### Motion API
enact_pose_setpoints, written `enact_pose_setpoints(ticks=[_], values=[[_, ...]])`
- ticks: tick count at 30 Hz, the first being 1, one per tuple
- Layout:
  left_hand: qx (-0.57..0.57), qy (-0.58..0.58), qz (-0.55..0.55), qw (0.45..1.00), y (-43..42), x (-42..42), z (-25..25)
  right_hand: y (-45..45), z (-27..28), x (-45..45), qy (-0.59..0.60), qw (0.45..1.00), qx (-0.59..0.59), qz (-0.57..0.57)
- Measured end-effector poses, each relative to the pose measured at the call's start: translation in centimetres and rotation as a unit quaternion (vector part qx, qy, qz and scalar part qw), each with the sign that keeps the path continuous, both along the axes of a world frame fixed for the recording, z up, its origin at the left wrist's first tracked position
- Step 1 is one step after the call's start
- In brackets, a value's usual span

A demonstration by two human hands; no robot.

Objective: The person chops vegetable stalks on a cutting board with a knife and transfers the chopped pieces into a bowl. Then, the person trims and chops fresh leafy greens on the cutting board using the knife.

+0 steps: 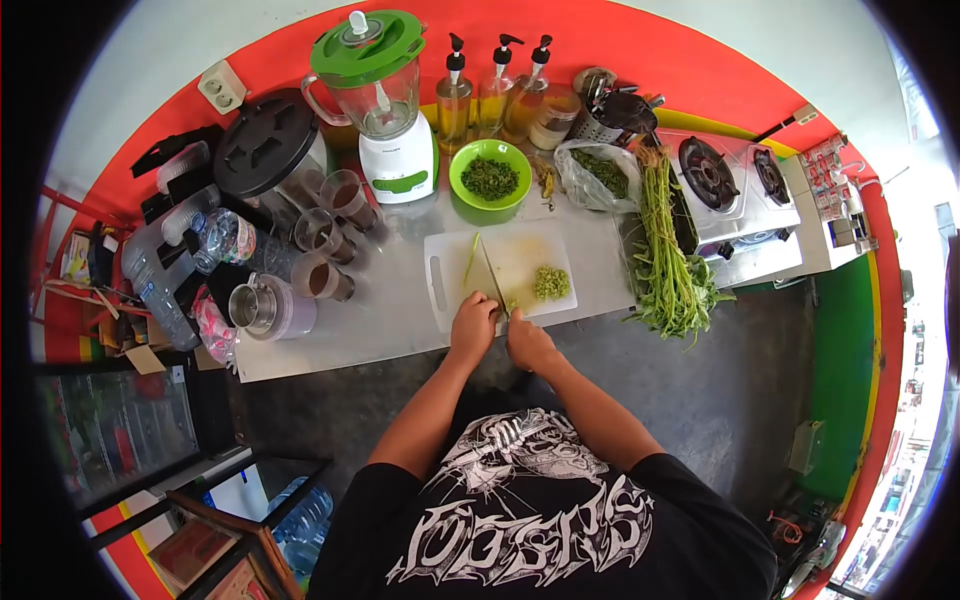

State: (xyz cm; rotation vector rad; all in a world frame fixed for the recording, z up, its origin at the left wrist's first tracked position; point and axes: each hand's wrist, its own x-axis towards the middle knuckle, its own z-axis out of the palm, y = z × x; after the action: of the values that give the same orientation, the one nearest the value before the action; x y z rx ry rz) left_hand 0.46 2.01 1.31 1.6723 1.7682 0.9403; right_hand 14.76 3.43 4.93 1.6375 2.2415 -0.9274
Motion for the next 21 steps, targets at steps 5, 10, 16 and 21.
enact_pose_setpoints(ticks=[5,10,16,21], values=[[0.03,0.01,0.028,0.999,-0.2,0.5,-0.4,-0.4,0.2,-0.1,-0.03,0.998,-0.051,0.001],[0.017,0.008,0.064,0.998,-0.6,1.1,-0.4,-0.2,-1.5,0.4,0.042,0.999,-0.003,-0.001],[0.011,-0.006,0.103,0.995,-1.2,2.0,-0.7,0.0,-0.9,4.4,0.039,0.998,-0.017,0.034],[-0.004,-0.024,0.146,0.989,-0.9,3.8,-0.4,1.9,-0.7,8.6,0.032,0.999,-0.032,-0.005]])
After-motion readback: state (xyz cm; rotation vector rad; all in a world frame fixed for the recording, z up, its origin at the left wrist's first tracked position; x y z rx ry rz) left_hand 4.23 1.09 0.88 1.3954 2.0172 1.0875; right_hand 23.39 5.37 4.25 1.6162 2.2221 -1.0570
